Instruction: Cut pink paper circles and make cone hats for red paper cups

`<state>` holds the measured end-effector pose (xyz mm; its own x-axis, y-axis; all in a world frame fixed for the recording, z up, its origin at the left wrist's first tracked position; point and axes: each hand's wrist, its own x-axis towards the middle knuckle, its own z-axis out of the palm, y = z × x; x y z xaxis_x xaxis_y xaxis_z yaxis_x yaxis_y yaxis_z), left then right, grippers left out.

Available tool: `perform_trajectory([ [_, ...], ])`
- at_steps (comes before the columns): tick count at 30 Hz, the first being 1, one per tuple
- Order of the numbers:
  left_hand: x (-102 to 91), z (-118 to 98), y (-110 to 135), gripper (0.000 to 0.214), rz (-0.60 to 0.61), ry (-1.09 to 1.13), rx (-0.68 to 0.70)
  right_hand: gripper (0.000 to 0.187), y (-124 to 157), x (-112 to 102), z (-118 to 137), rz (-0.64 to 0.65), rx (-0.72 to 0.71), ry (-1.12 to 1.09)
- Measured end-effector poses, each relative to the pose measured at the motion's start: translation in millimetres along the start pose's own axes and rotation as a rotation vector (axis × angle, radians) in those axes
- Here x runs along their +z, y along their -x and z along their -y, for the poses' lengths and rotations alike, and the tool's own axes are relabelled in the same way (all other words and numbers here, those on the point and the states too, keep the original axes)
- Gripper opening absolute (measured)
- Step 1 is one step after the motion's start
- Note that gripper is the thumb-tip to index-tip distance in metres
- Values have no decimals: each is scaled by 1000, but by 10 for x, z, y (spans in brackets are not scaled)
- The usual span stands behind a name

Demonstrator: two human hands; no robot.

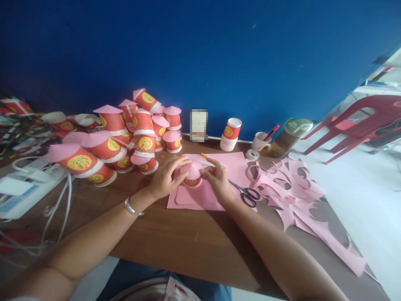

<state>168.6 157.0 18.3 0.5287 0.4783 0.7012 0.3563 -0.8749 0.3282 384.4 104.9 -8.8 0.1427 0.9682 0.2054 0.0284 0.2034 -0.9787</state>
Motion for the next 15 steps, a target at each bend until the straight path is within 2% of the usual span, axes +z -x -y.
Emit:
perform_trajectory([
  [4, -13, -8, -8, 48, -3, 17, 9, 46, -14, -30, -18, -64, -81, 56],
  [7, -24, -21, -15, 55, -6, 62, -25, 51, -11, -8, 29, -135, -212, 150],
  [11, -8, -34, -40, 64, -12, 146, -67, 60, 14, 52, 122, -81, -343, 307],
  [15, 83, -20, -54, 71, 6, 159, -54, 61, 40, 79, 140, -31, -392, 365],
])
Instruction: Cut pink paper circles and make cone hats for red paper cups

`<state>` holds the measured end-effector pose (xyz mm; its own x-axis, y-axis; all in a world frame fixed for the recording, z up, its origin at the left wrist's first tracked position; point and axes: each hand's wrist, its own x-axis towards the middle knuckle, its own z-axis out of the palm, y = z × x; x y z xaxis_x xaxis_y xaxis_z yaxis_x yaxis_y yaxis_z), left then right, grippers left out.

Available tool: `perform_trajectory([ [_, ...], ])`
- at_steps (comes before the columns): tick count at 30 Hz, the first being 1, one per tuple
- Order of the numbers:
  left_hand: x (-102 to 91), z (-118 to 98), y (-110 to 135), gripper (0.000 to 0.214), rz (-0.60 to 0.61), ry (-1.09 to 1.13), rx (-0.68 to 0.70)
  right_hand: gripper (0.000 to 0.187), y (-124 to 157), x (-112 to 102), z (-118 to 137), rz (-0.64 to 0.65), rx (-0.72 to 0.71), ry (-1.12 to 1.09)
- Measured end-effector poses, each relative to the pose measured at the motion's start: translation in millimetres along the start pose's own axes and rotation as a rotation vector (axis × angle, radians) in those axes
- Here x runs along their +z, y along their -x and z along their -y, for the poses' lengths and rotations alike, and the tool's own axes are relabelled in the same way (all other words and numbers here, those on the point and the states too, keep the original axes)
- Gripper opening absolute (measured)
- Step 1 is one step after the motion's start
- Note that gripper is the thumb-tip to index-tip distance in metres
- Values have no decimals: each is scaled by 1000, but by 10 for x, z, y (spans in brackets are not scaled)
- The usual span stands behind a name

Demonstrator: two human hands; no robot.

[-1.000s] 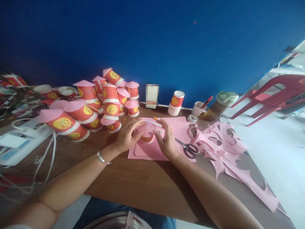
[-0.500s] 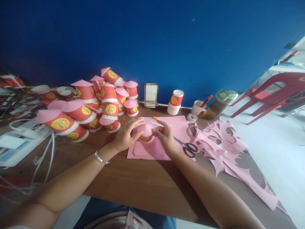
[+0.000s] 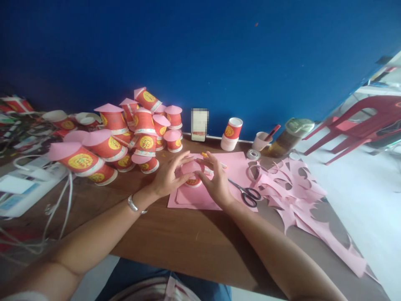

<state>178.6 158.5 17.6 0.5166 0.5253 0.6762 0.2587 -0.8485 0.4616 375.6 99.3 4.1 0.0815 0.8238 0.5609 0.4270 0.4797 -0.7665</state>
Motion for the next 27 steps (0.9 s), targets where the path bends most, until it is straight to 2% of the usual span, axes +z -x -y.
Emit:
perform_trajectory([
  [4, 51, 24, 3, 71, -21, -23, -11, 62, 21, 1, 2, 24, 3, 47],
  [11, -31, -32, -23, 67, 39, -5, -77, 64, 15, 4, 19, 30, -8, 87],
  [17, -20, -41, -12, 66, 33, 20, -119, 64, 32, -1, 60, 35, -76, 137],
  [23, -10, -7, 12, 63, 6, -38, -87, 68, 29, 40, 55, 85, -126, 182],
  [27, -48, -15, 24, 63, 36, -25, -49, 69, 17, 30, 16, 90, -125, 199],
])
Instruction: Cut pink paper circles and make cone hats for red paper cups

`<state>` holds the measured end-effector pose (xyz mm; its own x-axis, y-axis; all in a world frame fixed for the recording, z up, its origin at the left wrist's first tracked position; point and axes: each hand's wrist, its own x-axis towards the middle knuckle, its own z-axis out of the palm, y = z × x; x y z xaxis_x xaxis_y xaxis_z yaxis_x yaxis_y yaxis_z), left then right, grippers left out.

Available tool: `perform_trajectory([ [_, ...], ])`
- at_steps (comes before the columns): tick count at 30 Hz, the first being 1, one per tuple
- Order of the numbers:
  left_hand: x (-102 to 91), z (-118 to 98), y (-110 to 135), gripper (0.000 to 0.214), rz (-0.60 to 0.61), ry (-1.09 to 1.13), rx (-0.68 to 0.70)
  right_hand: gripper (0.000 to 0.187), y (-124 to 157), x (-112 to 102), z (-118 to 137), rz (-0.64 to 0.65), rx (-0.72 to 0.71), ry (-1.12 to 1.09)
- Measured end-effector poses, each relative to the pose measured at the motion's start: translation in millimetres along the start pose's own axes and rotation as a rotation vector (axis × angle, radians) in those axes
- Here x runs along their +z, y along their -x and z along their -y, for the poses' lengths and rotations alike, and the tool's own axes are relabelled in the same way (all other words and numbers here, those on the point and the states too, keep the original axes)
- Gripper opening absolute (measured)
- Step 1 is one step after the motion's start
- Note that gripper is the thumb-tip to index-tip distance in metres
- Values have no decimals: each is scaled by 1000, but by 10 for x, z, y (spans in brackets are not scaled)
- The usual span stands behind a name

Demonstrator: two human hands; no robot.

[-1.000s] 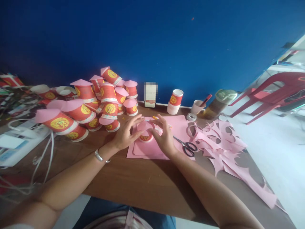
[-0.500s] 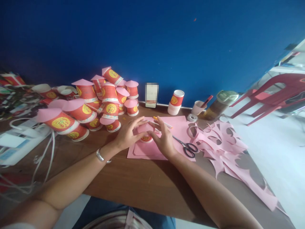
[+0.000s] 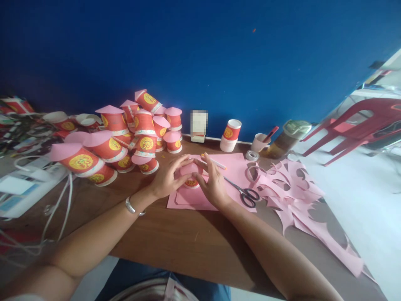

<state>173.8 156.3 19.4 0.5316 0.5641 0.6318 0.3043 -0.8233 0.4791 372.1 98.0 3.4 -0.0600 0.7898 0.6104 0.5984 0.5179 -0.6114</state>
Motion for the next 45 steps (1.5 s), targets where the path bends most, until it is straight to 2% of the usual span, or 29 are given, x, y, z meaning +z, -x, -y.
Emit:
perform_trajectory([
  [9, -43, -12, 13, 58, 55, 30, 21, 74, 10, -2, 14, -4, 18, 12],
  [14, -28, 9, 31, 57, 64, 106, -29, 73, 10, 7, 14, 2, 48, -35],
  [16, -10, 11, 32, 54, 59, 201, -85, 73, 7, 12, 4, 1, 52, -50],
  [20, 60, -10, 14, 50, -5, 497, -302, 73, 3, 21, -4, -8, 60, -68],
  [23, 122, -36, 11, 52, -37, 616, -426, 71, 1, 19, 5, -1, 74, -84],
  [28, 192, -21, 70, 46, -13, 584, -491, 71, -1, 8, 17, 0, 95, -98],
  [34, 253, 53, 117, 47, -72, 622, -597, 69, -3, -1, 20, 3, 106, -106],
  [45, 237, -17, 107, 48, -46, 658, -640, 67, 1, 10, 9, -4, 116, -104],
])
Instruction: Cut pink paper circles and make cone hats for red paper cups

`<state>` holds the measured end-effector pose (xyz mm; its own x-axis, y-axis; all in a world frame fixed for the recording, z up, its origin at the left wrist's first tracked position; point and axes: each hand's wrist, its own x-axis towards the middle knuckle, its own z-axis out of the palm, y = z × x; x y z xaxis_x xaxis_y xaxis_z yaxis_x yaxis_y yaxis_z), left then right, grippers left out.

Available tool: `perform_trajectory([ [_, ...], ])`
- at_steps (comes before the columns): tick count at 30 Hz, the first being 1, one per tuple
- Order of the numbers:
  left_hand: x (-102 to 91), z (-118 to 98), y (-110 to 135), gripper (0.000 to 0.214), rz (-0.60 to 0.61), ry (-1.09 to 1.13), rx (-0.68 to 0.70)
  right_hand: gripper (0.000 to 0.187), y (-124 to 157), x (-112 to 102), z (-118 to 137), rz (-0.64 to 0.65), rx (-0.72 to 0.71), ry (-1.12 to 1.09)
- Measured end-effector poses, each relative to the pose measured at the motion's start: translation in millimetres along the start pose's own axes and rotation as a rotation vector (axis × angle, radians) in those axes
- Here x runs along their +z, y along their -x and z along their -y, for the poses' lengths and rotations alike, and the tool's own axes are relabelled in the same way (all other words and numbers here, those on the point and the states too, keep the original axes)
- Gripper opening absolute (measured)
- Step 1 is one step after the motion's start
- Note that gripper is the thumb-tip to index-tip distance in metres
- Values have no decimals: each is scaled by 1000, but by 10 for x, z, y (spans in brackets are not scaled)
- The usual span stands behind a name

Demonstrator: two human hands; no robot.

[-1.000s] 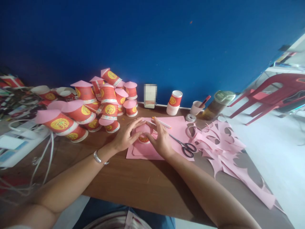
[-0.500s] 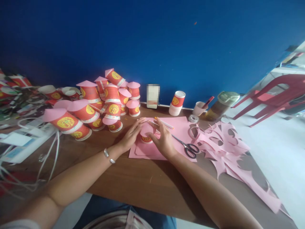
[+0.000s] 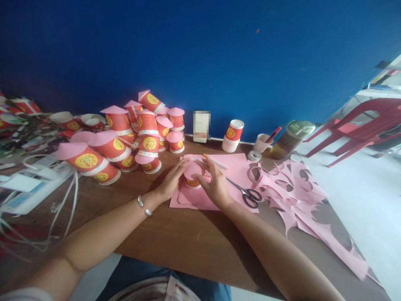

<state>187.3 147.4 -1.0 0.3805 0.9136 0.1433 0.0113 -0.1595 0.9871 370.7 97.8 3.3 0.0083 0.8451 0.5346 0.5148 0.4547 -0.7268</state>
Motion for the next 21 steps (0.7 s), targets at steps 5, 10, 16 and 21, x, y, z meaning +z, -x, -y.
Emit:
perform_trajectory([
  [5, -10, -24, 18, 51, 51, -13, 5, 65, -3, -1, 16, -2, -2, -2],
  [10, -25, 43, 3, 52, 79, 78, 7, 66, -4, -1, 7, 3, 1, 3],
  [16, -76, 117, -53, 48, 46, 169, 25, 66, -4, -5, 8, 6, 6, 1],
  [21, -95, -12, -37, 50, -43, -33, 286, 68, -8, -5, 17, 6, 13, 1],
])
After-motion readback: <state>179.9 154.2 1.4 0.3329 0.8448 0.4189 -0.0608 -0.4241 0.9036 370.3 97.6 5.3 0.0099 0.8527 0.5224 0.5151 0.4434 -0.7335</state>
